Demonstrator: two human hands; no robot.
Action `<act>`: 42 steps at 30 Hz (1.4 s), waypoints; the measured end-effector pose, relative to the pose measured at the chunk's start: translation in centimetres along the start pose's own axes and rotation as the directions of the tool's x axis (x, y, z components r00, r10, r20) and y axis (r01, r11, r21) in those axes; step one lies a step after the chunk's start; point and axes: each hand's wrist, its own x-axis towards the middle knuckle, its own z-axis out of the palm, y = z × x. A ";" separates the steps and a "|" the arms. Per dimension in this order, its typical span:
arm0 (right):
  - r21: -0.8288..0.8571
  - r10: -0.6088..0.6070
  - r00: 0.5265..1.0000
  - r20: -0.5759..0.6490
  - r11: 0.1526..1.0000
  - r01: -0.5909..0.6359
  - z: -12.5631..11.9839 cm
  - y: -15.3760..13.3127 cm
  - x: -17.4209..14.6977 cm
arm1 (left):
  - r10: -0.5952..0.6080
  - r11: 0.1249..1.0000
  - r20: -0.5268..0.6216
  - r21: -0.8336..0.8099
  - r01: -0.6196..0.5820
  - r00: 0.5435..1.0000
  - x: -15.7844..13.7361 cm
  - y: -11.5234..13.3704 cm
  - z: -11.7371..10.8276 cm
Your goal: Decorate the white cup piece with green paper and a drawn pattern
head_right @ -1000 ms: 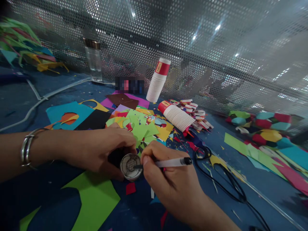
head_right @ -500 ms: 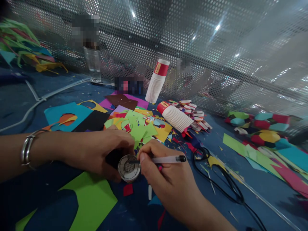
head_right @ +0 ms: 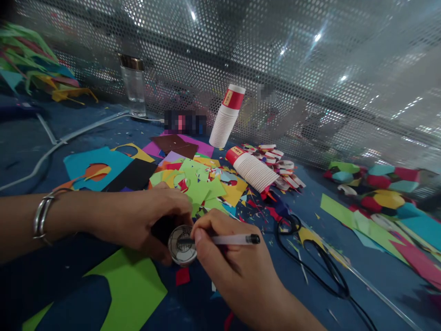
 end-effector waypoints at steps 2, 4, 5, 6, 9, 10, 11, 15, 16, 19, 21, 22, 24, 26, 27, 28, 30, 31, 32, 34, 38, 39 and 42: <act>0.004 -0.007 1.000 0.000 1.000 0.007 0.1 0.0 0.1 | -0.003 1.000 -0.003 0.002 0.003 1.000 0.0 -0.1 0.0; 0.014 -0.013 1.000 -0.001 1.000 0.013 0.1 0.1 0.1 | 0.003 1.000 -0.004 -0.002 -0.003 1.000 0.1 -0.1 0.1; 0.021 -0.014 1.000 0.000 1.000 0.014 0.2 0.1 0.1 | 0.008 1.000 -0.004 -0.006 -0.008 1.000 0.1 -0.1 0.1; 0.029 -0.016 1.000 0.003 0.999 0.015 0.2 0.1 0.0 | 0.015 1.000 -0.004 -0.010 -0.015 1.000 0.1 -0.2 0.1; 0.066 -0.012 1.000 0.018 0.998 0.011 0.4 0.0 0.0 | 0.026 1.000 -0.010 -0.014 -0.026 1.000 0.1 -0.2 0.1; 0.076 -0.008 1.000 0.024 0.997 0.006 0.5 -0.1 0.0 | 0.028 1.000 -0.011 -0.011 -0.028 1.000 0.1 -0.3 0.1; 0.081 -0.004 1.000 0.028 0.997 0.002 0.5 -0.1 0.0 | 0.030 1.000 -0.009 -0.008 -0.030 1.000 0.1 -0.3 0.1; 0.047 0.005 1.000 0.012 0.999 -0.005 0.4 -0.1 0.0 | 0.029 0.999 0.005 -0.017 -0.029 1.000 0.1 -0.3 0.1; 0.039 0.008 1.000 0.003 0.999 -0.008 0.4 0.0 0.1 | 0.027 0.999 0.006 -0.020 -0.027 1.000 0.1 -0.3 0.0; 0.037 0.021 1.000 -0.002 0.999 -0.021 0.5 0.1 0.1 | 0.019 1.000 0.006 -0.013 -0.019 1.000 0.1 -0.1 0.0; 0.049 0.016 1.000 0.010 0.999 -0.016 0.6 0.1 0.1 | 0.016 1.000 0.003 -0.003 -0.016 1.000 0.1 0.0 -0.1; 0.055 0.013 1.000 0.016 0.998 -0.014 0.6 0.1 0.1 | 0.015 1.000 0.002 0.001 -0.015 1.000 0.1 0.0 -0.1; 0.065 0.017 1.000 0.020 0.998 -0.018 0.6 0.1 0.0 | 0.009 1.000 0.002 0.003 -0.009 1.000 0.1 0.0 -0.1; 0.076 0.031 0.999 0.017 0.997 -0.033 0.7 0.1 0.0 | 0.007 1.000 0.006 -0.004 -0.007 1.000 0.1 0.0 -0.1; 0.083 0.038 0.999 0.016 0.996 -0.040 0.7 0.1 -0.1 | 0.009 1.000 0.007 -0.008 -0.009 1.000 0.1 -0.1 0.0; 0.093 0.043 0.999 0.018 0.995 -0.044 0.8 0.1 -0.1 | 0.014 1.000 0.006 -0.011 -0.014 1.000 0.1 -0.1 0.0; 0.114 0.047 0.999 0.026 0.992 -0.050 0.9 0.1 -0.1 | 0.021 1.000 0.002 -0.015 -0.021 1.000 0.1 -0.2 0.0; 0.124 0.049 0.998 0.030 0.991 -0.052 0.9 0.1 -0.1 | 0.021 1.000 0.002 -0.018 -0.021 1.000 0.1 -0.2 0.1; 0.131 0.051 0.998 0.031 0.990 -0.055 0.9 0.1 0.0 | 0.019 1.000 0.002 -0.024 -0.019 1.000 0.1 -0.2 0.1; 0.141 0.063 0.998 0.030 0.988 -0.067 0.9 0.2 0.0 | 0.012 0.999 0.005 -0.033 -0.012 1.000 0.1 -0.2 0.1; 0.138 0.054 0.998 0.025 0.989 -0.057 0.9 0.2 0.1 | 0.022 0.999 0.006 -0.030 -0.021 1.000 0.2 -0.1 0.0; 0.134 0.043 0.999 0.027 0.990 -0.047 1.0 0.2 0.1 | 0.025 0.999 0.005 -0.025 -0.025 1.000 0.2 -0.1 0.0; 0.134 0.044 0.999 0.027 0.990 -0.047 1.1 0.2 0.1 | 0.019 0.999 0.007 -0.031 -0.018 1.000 0.2 -0.1 0.0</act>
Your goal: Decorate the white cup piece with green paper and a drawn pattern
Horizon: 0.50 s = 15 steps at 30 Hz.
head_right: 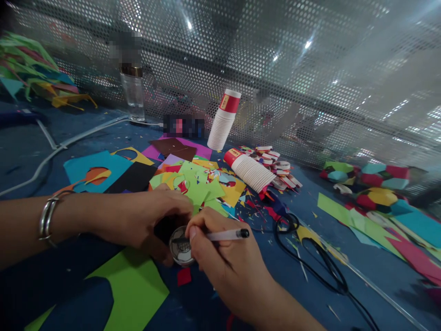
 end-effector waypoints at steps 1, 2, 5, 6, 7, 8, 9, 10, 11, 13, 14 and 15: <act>0.004 0.007 1.000 -0.004 1.000 -0.007 0.0 0.0 0.0 | -0.004 1.000 0.005 -0.006 0.004 1.000 0.0 0.0 0.0; 0.009 0.016 1.000 -0.008 1.000 -0.016 0.1 -0.1 0.0 | -0.007 1.000 0.008 -0.011 0.007 1.000 0.0 0.0 0.0; 0.023 0.017 1.000 0.000 1.000 -0.017 0.2 -0.2 0.1 | 0.005 1.000 0.000 -0.004 -0.005 1.000 0.0 -0.1 0.1; 0.027 0.016 1.000 0.003 1.000 -0.016 0.1 -0.2 0.1 | 0.009 1.000 -0.006 -0.001 -0.009 1.000 0.0 -0.1 0.1; 0.031 0.016 1.000 0.008 0.999 -0.017 0.1 -0.2 0.1 | 0.008 1.000 -0.009 0.001 -0.008 1.000 0.0 -0.1 0.1; 0.034 0.015 1.000 0.004 0.999 -0.015 0.1 -0.3 0.1 | 0.004 1.000 -0.009 0.001 -0.004 1.000 0.0 -0.1 0.1; 0.036 0.018 1.000 0.001 0.999 -0.018 0.0 -0.3 0.1 | 0.001 1.000 -0.004 -0.001 -0.001 1.000 0.0 -0.1 0.1; 0.036 0.022 1.000 -0.004 0.999 -0.022 0.0 -0.3 0.1 | -0.002 1.000 0.001 -0.005 0.002 1.000 0.1 -0.1 0.1; 0.034 0.023 1.000 -0.006 0.999 -0.023 0.0 -0.3 0.1 | -0.002 1.000 0.006 -0.008 0.003 1.000 0.1 -0.1 0.1; 0.027 0.013 1.000 -0.002 1.000 -0.013 0.0 -0.3 0.1 | 0.004 1.000 0.009 -0.013 -0.004 1.000 0.1 -0.1 0.0; 0.023 0.006 1.000 0.004 1.000 -0.006 0.0 -0.3 0.0 | 0.007 1.000 0.009 -0.016 -0.007 1.000 0.1 -0.1 0.0; 0.018 0.001 1.000 0.011 1.000 -0.001 0.0 -0.3 0.0 | 0.008 1.000 0.009 -0.018 -0.008 1.000 0.0 -0.1 0.0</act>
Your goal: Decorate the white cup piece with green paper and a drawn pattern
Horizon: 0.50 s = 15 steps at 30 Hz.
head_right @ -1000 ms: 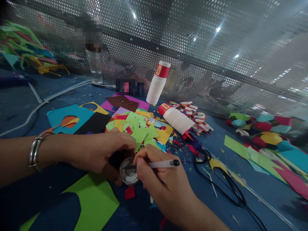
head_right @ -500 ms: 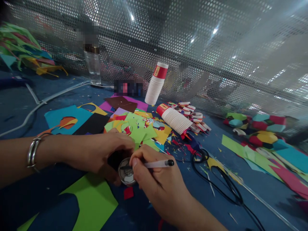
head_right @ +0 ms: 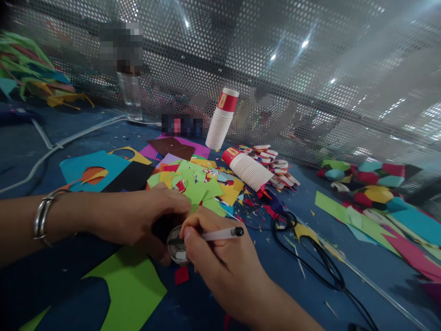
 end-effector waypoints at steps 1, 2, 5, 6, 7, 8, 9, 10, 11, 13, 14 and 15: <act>-0.002 -0.002 1.000 -0.001 1.000 0.002 0.0 0.0 0.0 | 0.000 1.000 0.000 -0.003 0.000 1.000 0.0 0.0 0.0; -0.001 0.003 1.000 -0.004 1.000 -0.003 0.0 0.0 0.0 | -0.001 1.000 0.002 -0.007 0.001 1.000 0.0 0.0 0.0; 0.013 0.022 1.000 -0.022 1.000 -0.022 0.0 0.0 -0.1 | -0.014 1.000 0.005 -0.013 0.014 1.000 0.0 0.0 0.0; 0.017 0.018 1.000 -0.023 1.000 -0.017 0.0 0.0 -0.1 | -0.014 1.000 0.001 -0.008 0.014 1.000 -0.1 0.0 0.0; 0.009 0.019 1.000 -0.011 1.000 -0.018 0.1 0.0 0.0 | -0.008 1.000 -0.004 -0.001 0.008 1.000 -0.1 0.0 0.0; 0.012 0.006 1.000 -0.007 1.000 -0.006 0.1 0.0 0.0 | 0.000 1.000 -0.010 0.010 0.000 1.000 0.0 0.0 0.0; 0.009 0.012 1.000 -0.008 1.000 -0.012 0.0 0.0 0.0 | 0.006 1.000 -0.013 0.016 -0.006 1.000 0.0 0.0 0.0; 0.011 0.012 1.000 -0.010 1.000 -0.012 0.0 0.0 0.0 | 0.005 1.000 -0.013 0.018 -0.005 1.000 0.0 0.1 0.0; 0.009 0.014 1.000 -0.017 1.000 -0.014 0.0 0.0 0.0 | -0.001 1.000 -0.010 0.017 0.001 1.000 0.0 0.1 0.0; -0.002 0.021 0.999 -0.032 1.000 -0.021 -0.1 0.0 0.0 | -0.017 1.000 -0.001 0.001 0.017 1.000 -0.1 0.1 -0.1; -0.008 0.024 0.999 -0.036 1.000 -0.024 -0.1 0.0 0.0 | -0.020 1.000 0.003 -0.004 0.020 1.000 -0.1 0.1 -0.1; -0.011 0.023 0.999 -0.037 1.000 -0.024 -0.1 0.0 0.0 | -0.020 1.000 0.003 -0.004 0.020 1.000 -0.1 0.1 -0.1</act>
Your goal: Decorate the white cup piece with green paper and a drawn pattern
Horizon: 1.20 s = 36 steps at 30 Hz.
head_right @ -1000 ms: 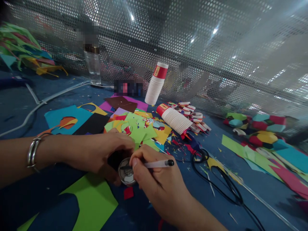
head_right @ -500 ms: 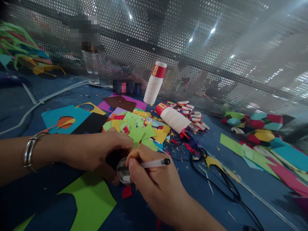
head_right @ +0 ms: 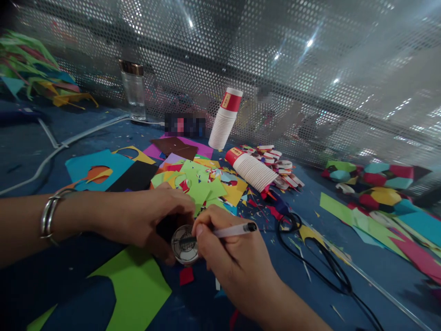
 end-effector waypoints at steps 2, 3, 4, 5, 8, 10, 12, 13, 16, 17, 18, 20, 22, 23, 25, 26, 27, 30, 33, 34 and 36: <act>-0.001 -0.015 1.000 0.003 1.000 0.015 0.0 0.0 0.0 | 0.011 1.000 -0.005 0.007 -0.011 1.000 0.0 -0.1 0.0; -0.004 -0.023 1.000 0.003 1.000 0.023 0.0 0.0 0.0 | 0.015 1.000 -0.008 0.011 -0.015 1.000 0.0 -0.1 0.0; -0.012 -0.029 1.000 0.001 1.000 0.029 0.0 0.0 0.0 | 0.017 1.000 -0.011 0.011 -0.017 1.000 0.0 -0.1 0.1; -0.023 -0.029 1.000 -0.001 0.999 0.029 0.0 0.0 0.0 | 0.015 1.000 -0.010 0.005 -0.015 1.000 0.0 -0.1 0.1; -0.045 -0.022 1.000 -0.007 0.999 0.022 0.0 0.1 0.0 | 0.000 1.000 0.008 -0.017 0.000 1.000 0.0 -0.1 0.1; -0.039 -0.034 0.999 -0.007 0.999 0.033 0.0 0.1 -0.1 | 0.002 1.000 0.004 -0.012 -0.002 1.000 0.0 -0.1 0.1; -0.026 -0.047 0.999 0.001 0.999 0.047 0.1 0.1 -0.1 | 0.010 1.000 -0.006 0.000 -0.010 1.000 0.0 -0.1 0.0; -0.020 -0.049 0.999 0.005 0.999 0.049 0.1 0.1 -0.1 | 0.014 1.000 -0.007 0.003 -0.014 1.000 0.1 -0.1 0.0; -0.015 -0.046 0.999 -0.002 0.999 0.046 0.2 0.0 -0.1 | 0.015 1.000 -0.002 0.003 -0.015 1.000 0.1 -0.2 0.0; -0.013 -0.046 0.999 -0.007 0.999 0.046 0.2 0.0 -0.1 | 0.016 1.000 -0.003 0.007 -0.016 1.000 0.1 -0.2 0.0; -0.008 -0.048 0.999 -0.008 0.999 0.048 0.3 0.0 -0.1 | 0.020 1.000 -0.006 0.013 -0.020 1.000 0.1 -0.2 0.0; 0.000 -0.049 0.999 0.001 0.999 0.049 0.3 0.0 0.0 | 0.034 0.999 -0.015 0.027 -0.034 0.999 0.1 -0.2 0.1; -0.004 -0.044 0.999 0.007 0.999 0.044 0.3 0.0 0.1 | 0.037 0.999 -0.015 0.029 -0.037 0.999 0.1 -0.2 0.1; -0.010 -0.040 0.999 0.002 0.999 0.040 0.2 0.1 0.1 | 0.032 0.999 -0.011 0.025 -0.032 0.999 0.1 -0.2 0.1; -0.022 -0.035 0.999 -0.015 0.999 0.034 0.2 0.2 0.1 | 0.014 1.000 0.003 0.010 -0.014 1.000 0.1 -0.2 0.1; -0.023 -0.032 0.999 -0.019 0.999 0.032 0.2 0.2 0.1 | 0.011 1.000 0.005 0.007 -0.011 1.000 0.1 -0.1 0.1; -0.022 -0.031 0.999 -0.016 0.999 0.031 0.2 0.2 0.1 | 0.013 1.000 0.003 0.010 -0.013 1.000 0.1 -0.1 0.0; -0.017 -0.040 0.999 0.005 0.999 0.040 0.2 0.1 0.0 | 0.021 0.999 -0.006 0.029 -0.021 1.000 0.1 -0.2 0.1; -0.026 -0.033 0.999 0.001 0.999 0.033 0.2 -0.1 0.0 | 0.013 1.000 0.000 0.027 -0.013 1.000 0.1 -0.2 0.1; -0.028 -0.028 1.000 -0.004 0.999 0.028 0.2 -0.1 0.0 | 0.010 1.000 0.000 0.023 -0.010 1.000 0.1 -0.2 0.1; -0.027 -0.031 1.000 0.002 0.999 0.031 0.1 -0.1 -0.1 | 0.010 1.000 -0.002 0.019 -0.010 1.000 0.0 -0.2 0.2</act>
